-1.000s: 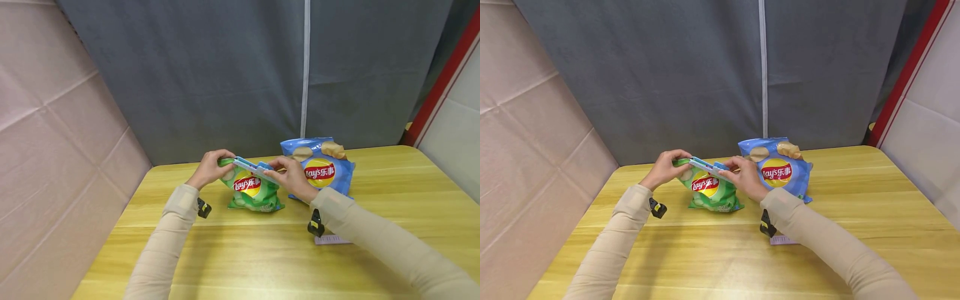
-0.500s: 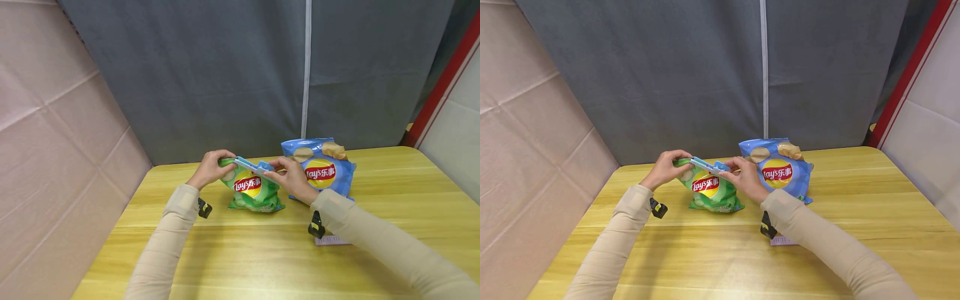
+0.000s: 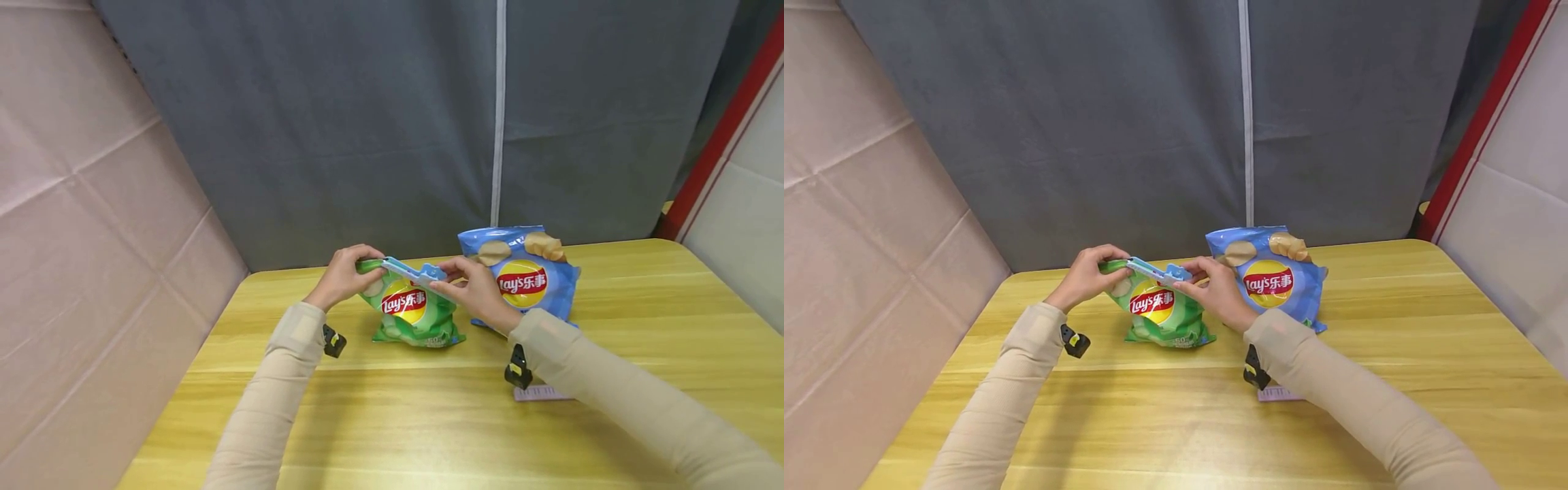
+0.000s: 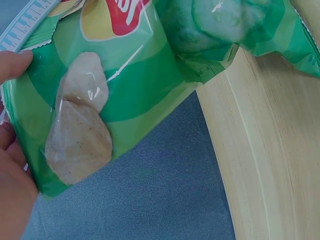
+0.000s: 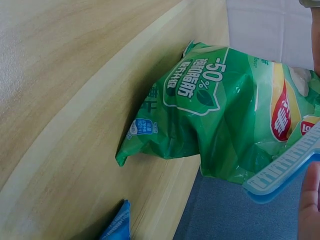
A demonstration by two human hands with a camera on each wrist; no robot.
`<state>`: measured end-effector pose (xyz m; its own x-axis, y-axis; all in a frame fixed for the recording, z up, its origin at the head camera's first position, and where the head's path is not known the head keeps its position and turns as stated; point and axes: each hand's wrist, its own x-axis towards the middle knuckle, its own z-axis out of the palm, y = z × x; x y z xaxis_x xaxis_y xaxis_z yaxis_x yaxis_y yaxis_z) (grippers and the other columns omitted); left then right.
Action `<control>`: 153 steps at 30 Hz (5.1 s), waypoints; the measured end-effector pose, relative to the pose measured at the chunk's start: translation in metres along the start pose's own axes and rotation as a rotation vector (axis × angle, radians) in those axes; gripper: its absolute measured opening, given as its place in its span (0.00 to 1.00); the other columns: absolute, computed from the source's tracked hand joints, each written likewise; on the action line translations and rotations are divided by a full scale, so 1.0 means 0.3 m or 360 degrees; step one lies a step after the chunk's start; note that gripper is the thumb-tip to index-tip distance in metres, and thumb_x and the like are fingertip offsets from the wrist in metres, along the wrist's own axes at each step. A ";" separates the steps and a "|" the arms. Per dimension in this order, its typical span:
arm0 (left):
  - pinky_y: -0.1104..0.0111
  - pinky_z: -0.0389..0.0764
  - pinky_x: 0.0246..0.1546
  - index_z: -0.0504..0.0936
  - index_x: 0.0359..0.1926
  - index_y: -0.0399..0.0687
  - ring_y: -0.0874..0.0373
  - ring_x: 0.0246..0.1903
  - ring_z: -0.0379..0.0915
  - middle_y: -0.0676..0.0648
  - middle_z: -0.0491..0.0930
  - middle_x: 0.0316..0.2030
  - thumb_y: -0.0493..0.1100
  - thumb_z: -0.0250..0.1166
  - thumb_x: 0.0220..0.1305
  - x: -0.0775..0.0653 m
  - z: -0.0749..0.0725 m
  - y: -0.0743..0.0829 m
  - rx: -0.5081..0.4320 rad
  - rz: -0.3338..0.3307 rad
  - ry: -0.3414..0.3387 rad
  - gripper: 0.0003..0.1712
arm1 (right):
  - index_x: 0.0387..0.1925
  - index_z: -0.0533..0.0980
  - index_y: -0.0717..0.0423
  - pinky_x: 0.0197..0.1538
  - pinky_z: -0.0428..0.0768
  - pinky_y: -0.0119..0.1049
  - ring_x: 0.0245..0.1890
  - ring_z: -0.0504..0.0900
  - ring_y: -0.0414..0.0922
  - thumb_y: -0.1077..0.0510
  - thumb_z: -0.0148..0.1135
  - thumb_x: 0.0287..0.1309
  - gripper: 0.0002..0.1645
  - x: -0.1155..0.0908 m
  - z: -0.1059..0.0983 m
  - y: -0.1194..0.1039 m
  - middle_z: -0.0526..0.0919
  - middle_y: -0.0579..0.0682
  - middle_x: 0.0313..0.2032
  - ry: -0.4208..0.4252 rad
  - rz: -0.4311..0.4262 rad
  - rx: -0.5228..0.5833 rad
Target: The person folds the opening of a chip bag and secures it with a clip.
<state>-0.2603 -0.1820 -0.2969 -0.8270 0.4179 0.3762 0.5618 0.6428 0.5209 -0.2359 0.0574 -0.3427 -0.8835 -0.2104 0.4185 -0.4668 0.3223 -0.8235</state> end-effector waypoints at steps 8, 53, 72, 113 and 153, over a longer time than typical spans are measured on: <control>0.65 0.74 0.36 0.81 0.38 0.39 0.55 0.35 0.73 0.45 0.78 0.37 0.38 0.66 0.53 -0.006 0.001 0.004 -0.0007 -0.0036 -0.0013 0.10 | 0.45 0.74 0.64 0.37 0.78 0.38 0.33 0.79 0.48 0.59 0.67 0.47 0.22 -0.003 -0.009 -0.003 0.79 0.58 0.39 -0.0072 0.0026 0.0004; 0.59 0.61 0.56 0.74 0.50 0.39 0.54 0.53 0.65 0.44 0.73 0.52 0.39 0.66 0.53 -0.013 0.071 0.032 -0.0007 0.0455 0.0425 0.23 | 0.52 0.69 0.66 0.51 0.71 0.47 0.50 0.72 0.53 0.60 0.66 0.48 0.29 -0.068 -0.076 0.026 0.73 0.62 0.51 -0.0082 -0.0140 -0.0052; 0.59 0.60 0.55 0.74 0.50 0.35 0.51 0.55 0.63 0.40 0.69 0.55 0.36 0.65 0.50 0.001 0.174 0.083 -0.0026 0.0689 0.0763 0.23 | 0.55 0.68 0.66 0.49 0.70 0.52 0.52 0.71 0.56 0.62 0.68 0.45 0.33 -0.189 -0.181 0.081 0.72 0.61 0.53 -0.0047 -0.0234 -0.0347; 0.75 0.73 0.37 0.82 0.33 0.43 0.61 0.34 0.74 0.51 0.77 0.32 0.41 0.68 0.48 -0.105 0.299 0.217 -0.0113 0.0772 0.0472 0.10 | 0.39 0.77 0.64 0.39 0.69 0.21 0.33 0.74 0.39 0.69 0.65 0.46 0.14 -0.358 -0.394 0.212 0.79 0.52 0.34 0.0287 -0.0188 -0.0590; 0.73 0.72 0.44 0.74 0.51 0.43 0.56 0.42 0.74 0.48 0.73 0.49 0.46 0.62 0.58 0.182 0.295 0.414 0.0062 0.0332 -0.0484 0.21 | 0.55 0.67 0.66 0.39 0.69 0.15 0.42 0.70 0.36 0.51 0.52 0.61 0.27 -0.292 -0.441 0.218 0.71 0.62 0.52 0.0470 0.0630 -0.0279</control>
<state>-0.2379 -0.0226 -0.2795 -0.6673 0.7105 0.2235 0.7227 0.5450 0.4250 -0.1940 0.2191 -0.3826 -0.9549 0.2201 0.1992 -0.0719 0.4794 -0.8747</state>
